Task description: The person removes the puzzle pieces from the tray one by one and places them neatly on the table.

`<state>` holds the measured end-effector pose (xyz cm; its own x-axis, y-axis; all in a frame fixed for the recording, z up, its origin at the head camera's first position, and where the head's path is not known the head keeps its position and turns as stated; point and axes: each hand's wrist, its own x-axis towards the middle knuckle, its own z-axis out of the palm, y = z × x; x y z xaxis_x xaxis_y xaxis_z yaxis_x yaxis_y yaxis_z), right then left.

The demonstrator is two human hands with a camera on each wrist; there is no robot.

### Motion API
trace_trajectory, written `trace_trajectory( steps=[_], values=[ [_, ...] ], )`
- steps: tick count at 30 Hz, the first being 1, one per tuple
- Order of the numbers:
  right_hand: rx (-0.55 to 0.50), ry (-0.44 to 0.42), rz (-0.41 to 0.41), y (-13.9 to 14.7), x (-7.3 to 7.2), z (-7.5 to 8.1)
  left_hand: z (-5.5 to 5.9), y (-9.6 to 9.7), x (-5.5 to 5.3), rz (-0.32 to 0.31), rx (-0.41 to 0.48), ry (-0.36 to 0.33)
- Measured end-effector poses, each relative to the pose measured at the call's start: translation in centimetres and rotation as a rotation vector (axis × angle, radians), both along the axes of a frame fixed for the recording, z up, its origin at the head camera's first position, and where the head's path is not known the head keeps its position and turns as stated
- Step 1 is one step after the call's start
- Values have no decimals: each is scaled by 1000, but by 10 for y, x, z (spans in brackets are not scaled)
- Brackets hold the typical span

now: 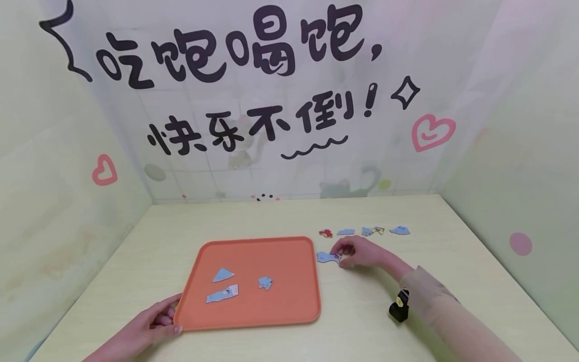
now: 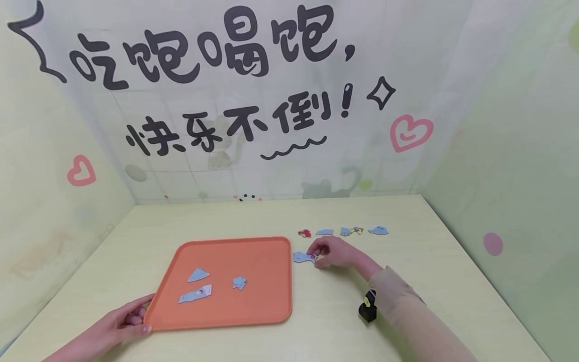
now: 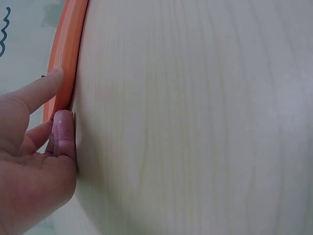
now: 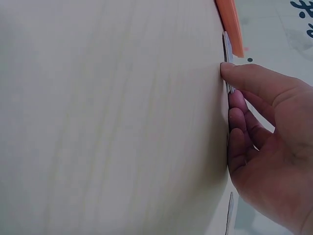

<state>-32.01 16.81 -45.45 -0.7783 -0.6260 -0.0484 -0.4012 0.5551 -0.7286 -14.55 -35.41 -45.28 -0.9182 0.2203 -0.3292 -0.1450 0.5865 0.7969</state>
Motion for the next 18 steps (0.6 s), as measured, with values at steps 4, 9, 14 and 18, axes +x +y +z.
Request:
trace_trajectory(
  steps=[4,9,14,18],
  values=[
    [-4,-4,1,1,-1,-2,1,1,1,-7,7,7],
    [-9,-10,3,2,0,-1,2,2,1,-1,10,-3],
    [-22,-2,20,3,0,-2,2,2,0,8,8,-13],
    [-15,-5,30,2,0,-1,3,2,0,8,5,-14]
  ],
)
